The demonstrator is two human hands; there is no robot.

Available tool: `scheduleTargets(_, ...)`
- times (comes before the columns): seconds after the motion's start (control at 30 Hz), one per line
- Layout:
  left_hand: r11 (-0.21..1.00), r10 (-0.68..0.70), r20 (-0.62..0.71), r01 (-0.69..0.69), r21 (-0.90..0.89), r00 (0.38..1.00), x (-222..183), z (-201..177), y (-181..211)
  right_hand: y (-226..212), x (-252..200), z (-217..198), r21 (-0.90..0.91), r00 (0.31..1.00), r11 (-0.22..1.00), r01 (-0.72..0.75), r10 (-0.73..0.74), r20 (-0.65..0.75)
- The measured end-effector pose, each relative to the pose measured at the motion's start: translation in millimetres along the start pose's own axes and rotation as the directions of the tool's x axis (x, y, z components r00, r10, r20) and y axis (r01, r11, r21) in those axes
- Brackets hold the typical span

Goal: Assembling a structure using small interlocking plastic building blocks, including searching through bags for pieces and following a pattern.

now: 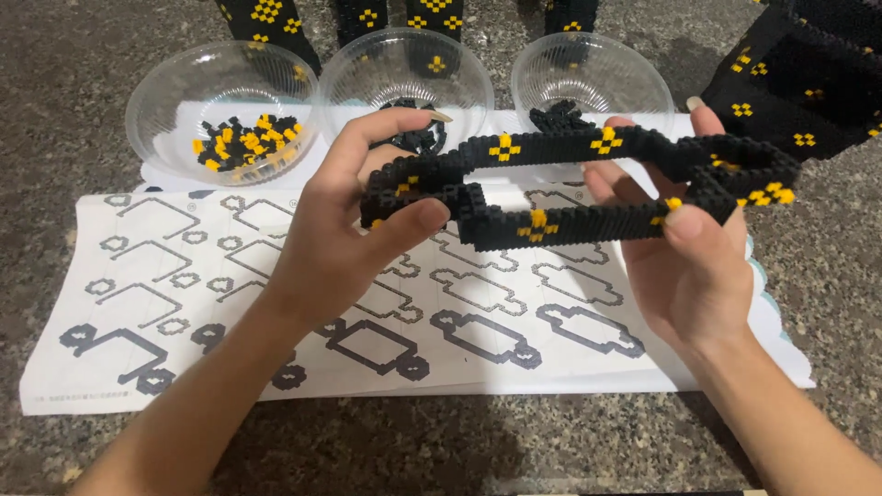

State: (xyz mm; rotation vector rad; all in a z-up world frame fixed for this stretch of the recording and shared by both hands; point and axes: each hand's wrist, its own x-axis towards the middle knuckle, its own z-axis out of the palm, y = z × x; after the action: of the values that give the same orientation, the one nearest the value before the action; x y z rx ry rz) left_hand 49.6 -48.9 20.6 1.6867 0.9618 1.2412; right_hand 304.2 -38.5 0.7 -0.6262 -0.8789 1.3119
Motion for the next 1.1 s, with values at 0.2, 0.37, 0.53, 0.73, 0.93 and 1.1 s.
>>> scheduleTargets(0.2,0.992,0.12,0.014,-0.119,-0.046,0.993,0,-2,-5,0,1,2,-0.218,0.951,0.964,0.15,-0.08,0.3)
scheduleTargets(0.37,0.983,0.153,0.03,-0.149,-0.107,0.988,-1,-3,-7,-5,-2,10,-0.241,0.932,0.953,0.184,-0.092,0.35)
scheduleTargets(0.53,0.983,0.154,0.023,-0.15,-0.109,0.988,-1,-3,-7,-9,-7,16,-0.184,0.95,0.976,0.12,-0.059,0.306)
scheduleTargets(0.73,0.976,0.197,0.033,-0.193,-0.102,0.98,0,-6,-10,-13,-8,16,-0.165,0.936,0.98,0.11,-0.046,0.349)
scheduleTargets(0.93,0.958,0.278,0.051,-0.274,-0.079,0.959,0,-9,-8,-14,-11,19,-0.12,0.932,0.986,0.119,-0.069,0.357)
scheduleTargets(1.1,0.973,0.225,0.034,-0.226,0.04,0.974,2,-12,-5,-13,-12,17,0.022,0.921,0.992,0.12,-0.12,0.372)
